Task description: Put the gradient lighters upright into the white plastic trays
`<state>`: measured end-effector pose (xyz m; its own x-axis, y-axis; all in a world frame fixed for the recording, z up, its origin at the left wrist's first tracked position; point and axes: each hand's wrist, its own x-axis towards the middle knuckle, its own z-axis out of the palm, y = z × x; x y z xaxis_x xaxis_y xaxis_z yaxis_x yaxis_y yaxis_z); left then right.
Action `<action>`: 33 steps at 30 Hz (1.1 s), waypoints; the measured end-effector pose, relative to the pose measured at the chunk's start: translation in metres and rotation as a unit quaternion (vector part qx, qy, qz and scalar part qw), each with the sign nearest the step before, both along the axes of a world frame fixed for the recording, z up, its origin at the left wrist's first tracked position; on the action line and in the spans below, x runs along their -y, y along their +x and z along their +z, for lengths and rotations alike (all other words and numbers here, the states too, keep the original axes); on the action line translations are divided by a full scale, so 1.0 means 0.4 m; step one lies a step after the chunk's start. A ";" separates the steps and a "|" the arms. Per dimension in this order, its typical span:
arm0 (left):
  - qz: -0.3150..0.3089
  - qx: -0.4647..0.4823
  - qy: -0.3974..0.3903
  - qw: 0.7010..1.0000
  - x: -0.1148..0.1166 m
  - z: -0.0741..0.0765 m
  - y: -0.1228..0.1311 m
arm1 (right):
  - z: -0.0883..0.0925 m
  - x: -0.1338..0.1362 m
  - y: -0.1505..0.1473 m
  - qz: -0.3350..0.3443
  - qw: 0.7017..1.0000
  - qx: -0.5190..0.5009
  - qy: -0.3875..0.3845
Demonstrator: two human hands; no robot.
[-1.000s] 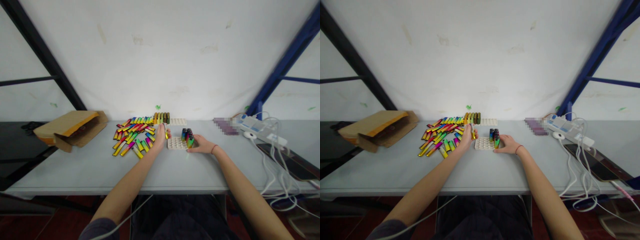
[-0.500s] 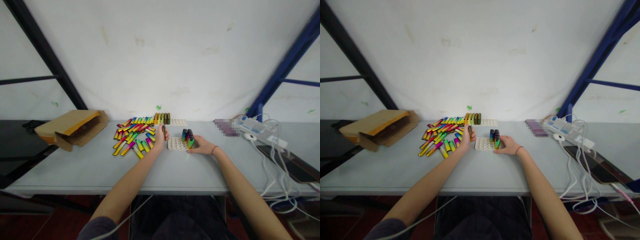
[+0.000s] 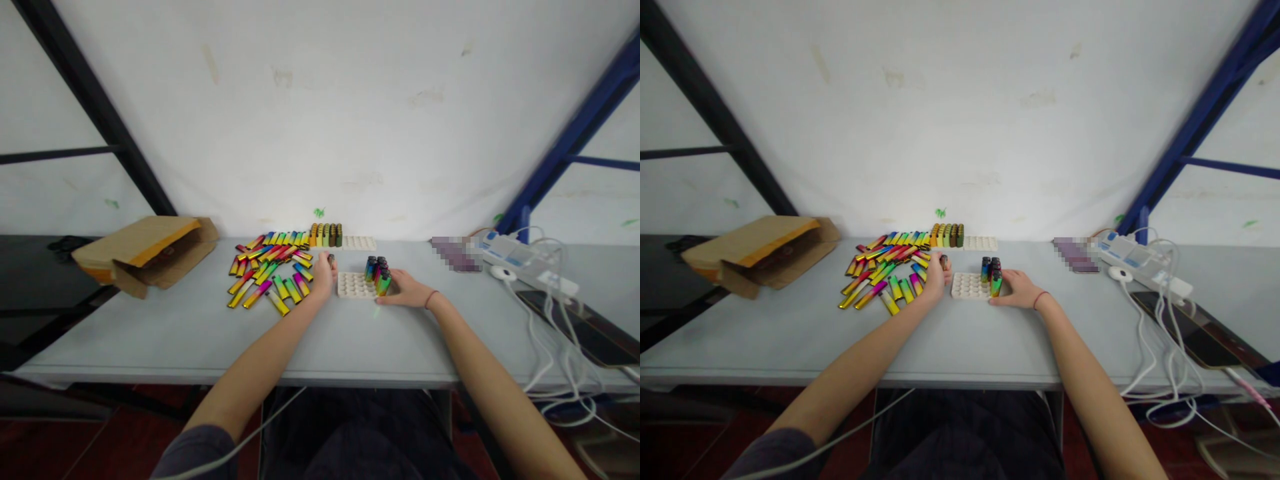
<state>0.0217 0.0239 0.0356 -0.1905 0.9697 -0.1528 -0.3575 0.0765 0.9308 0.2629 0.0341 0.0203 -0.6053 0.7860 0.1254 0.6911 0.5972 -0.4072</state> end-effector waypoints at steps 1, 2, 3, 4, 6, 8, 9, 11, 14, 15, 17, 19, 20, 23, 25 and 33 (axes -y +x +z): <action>0.000 0.002 -0.001 1.000 0.000 0.000 0.000 | 0.001 0.000 0.000 -0.001 1.000 0.000 -0.001; -0.001 0.007 -0.001 1.000 -0.001 0.000 0.000 | 0.001 0.001 0.000 -0.003 1.000 -0.001 -0.001; -0.001 0.013 -0.001 1.000 -0.001 0.000 0.000 | 0.001 0.001 0.000 -0.005 1.000 -0.002 0.000; 0.000 0.017 -0.002 1.000 -0.002 0.000 -0.001 | 0.000 0.000 0.000 -0.007 1.000 -0.004 0.001; 0.002 0.023 -0.003 1.000 -0.003 -0.002 -0.002 | -0.001 0.000 0.000 -0.006 1.000 -0.008 0.004; 0.011 0.025 0.000 1.000 -0.005 -0.005 -0.002 | -0.003 -0.002 0.001 -0.004 1.000 -0.013 0.006; 0.019 0.026 0.000 0.999 -0.006 -0.006 -0.002 | -0.004 -0.002 0.001 -0.003 1.000 -0.014 0.007; 0.035 0.027 0.001 0.999 -0.008 -0.008 -0.002 | -0.005 -0.003 0.002 -0.004 1.000 -0.013 0.007; 0.041 0.030 0.002 0.999 -0.009 -0.008 -0.003 | -0.006 -0.004 0.002 -0.006 1.000 -0.006 0.006; 0.040 0.032 0.003 0.999 -0.009 -0.007 -0.004 | -0.006 -0.003 0.002 -0.006 1.000 -0.006 0.005; 0.036 0.037 0.002 0.999 -0.009 -0.005 -0.006 | -0.005 -0.002 0.002 -0.005 1.000 -0.007 0.003; 0.031 0.040 -0.001 0.999 -0.008 -0.004 -0.007 | -0.004 -0.001 0.002 -0.006 1.000 -0.009 0.002; 0.028 0.040 -0.002 0.999 -0.007 -0.003 -0.007 | -0.004 -0.001 0.001 -0.006 1.000 -0.009 0.002; 0.017 0.036 -0.002 0.999 -0.006 -0.003 -0.007 | -0.004 -0.001 0.002 -0.006 1.000 -0.007 0.005; 0.008 0.035 -0.003 0.999 -0.006 -0.003 -0.007 | -0.005 -0.002 0.002 -0.006 1.000 -0.007 0.008; 0.031 0.043 -0.016 0.998 -0.003 0.002 -0.003 | -0.002 -0.001 0.001 -0.007 1.000 -0.002 0.000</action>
<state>0.0205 0.0249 0.0365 -0.2344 0.9508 -0.2025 -0.4410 0.0816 0.8938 0.2632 0.0347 0.0194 -0.5943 0.7941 0.1270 0.6976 0.5877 -0.4099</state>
